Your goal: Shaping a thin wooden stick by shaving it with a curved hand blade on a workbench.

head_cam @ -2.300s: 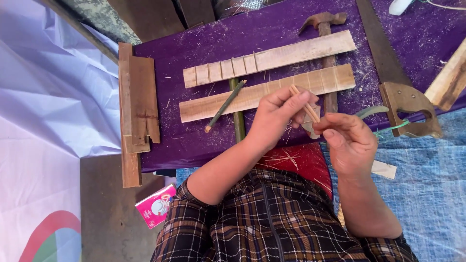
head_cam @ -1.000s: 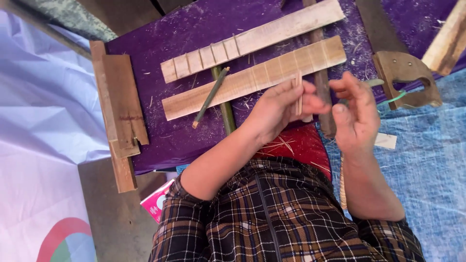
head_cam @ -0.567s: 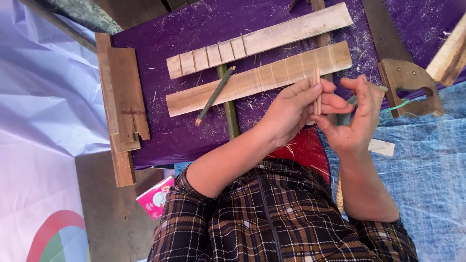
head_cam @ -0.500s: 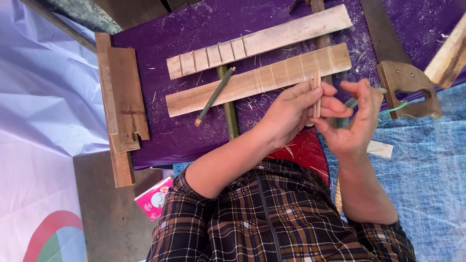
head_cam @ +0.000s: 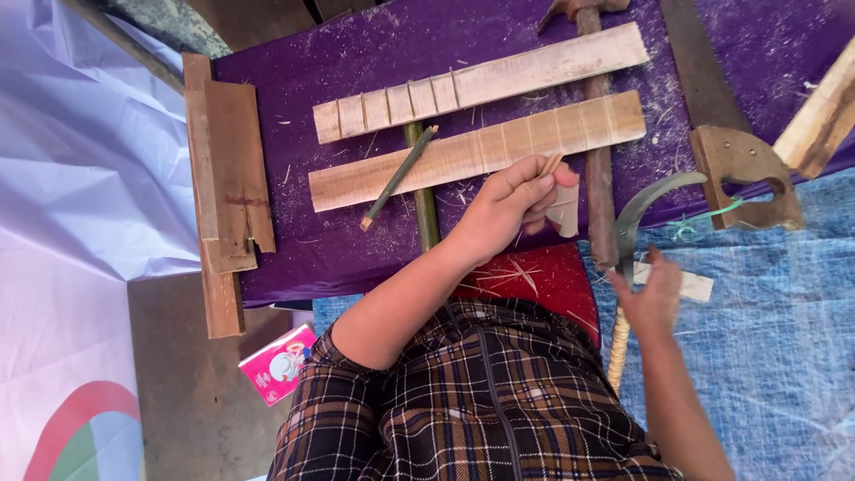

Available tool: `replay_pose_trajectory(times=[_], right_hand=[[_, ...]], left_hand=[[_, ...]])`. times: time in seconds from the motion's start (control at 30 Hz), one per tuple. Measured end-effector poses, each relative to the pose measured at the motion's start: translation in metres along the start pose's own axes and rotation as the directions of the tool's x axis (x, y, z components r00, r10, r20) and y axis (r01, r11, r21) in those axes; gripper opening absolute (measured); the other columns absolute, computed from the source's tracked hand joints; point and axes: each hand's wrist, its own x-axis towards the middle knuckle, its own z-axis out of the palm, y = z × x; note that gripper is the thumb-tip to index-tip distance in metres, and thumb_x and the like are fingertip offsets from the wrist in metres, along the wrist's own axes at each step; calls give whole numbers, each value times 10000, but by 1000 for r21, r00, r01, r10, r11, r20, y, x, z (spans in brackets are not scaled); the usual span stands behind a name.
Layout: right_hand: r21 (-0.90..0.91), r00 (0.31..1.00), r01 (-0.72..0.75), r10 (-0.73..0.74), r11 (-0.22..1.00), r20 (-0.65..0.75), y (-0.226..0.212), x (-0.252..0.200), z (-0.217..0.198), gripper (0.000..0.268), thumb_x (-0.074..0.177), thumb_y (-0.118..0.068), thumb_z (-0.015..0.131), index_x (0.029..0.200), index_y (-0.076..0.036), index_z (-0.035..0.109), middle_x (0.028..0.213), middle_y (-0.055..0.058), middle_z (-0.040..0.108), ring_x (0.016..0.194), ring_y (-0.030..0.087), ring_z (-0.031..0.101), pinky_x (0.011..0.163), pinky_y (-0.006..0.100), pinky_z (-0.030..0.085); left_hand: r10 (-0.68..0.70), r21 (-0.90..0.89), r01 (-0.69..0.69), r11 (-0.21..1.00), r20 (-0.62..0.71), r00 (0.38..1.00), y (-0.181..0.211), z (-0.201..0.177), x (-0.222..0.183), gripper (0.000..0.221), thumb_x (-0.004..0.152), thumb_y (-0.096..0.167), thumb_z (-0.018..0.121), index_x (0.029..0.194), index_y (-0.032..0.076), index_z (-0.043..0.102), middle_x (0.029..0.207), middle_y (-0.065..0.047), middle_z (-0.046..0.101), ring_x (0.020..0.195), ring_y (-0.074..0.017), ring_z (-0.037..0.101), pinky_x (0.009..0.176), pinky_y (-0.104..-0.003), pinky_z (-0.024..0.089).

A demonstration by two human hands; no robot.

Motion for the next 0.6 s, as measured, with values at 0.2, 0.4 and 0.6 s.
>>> replay_pose_trajectory(times=[0.2, 0.4, 0.6], right_hand=[[-97, 962, -196, 211, 976, 171, -2, -9, 24, 869, 778, -278, 854, 1505, 48, 508, 1116, 353, 628, 1063, 535, 626, 923, 622, 522], [-175, 862, -416, 448, 892, 236, 1, -37, 25, 539, 1020, -474, 689, 1447, -180, 542, 828, 204, 728, 789, 458, 720, 706, 558, 569], [-58, 886, -399, 401, 915, 235, -45, -2, -59, 897, 873, -538, 784, 1621, -156, 472, 891, 154, 733, 842, 428, 715, 765, 535, 558]], left_hand=[[-35, 6, 35, 999, -60, 998, 2, 4, -1, 262, 1088, 115, 417, 1191, -27, 612, 730, 70, 321, 608, 6, 276, 461, -144, 316], [26, 221, -7, 975, -83, 996, 27, 10, -10, 293, 1118, 172, 414, 1212, -5, 628, 690, 59, 379, 620, -5, 342, 509, -166, 357], [150, 410, -116, 905, -52, 987, 36, 7, -12, 304, 1128, 218, 439, 1256, 40, 650, 839, -79, 541, 790, -183, 534, 724, -318, 459]])
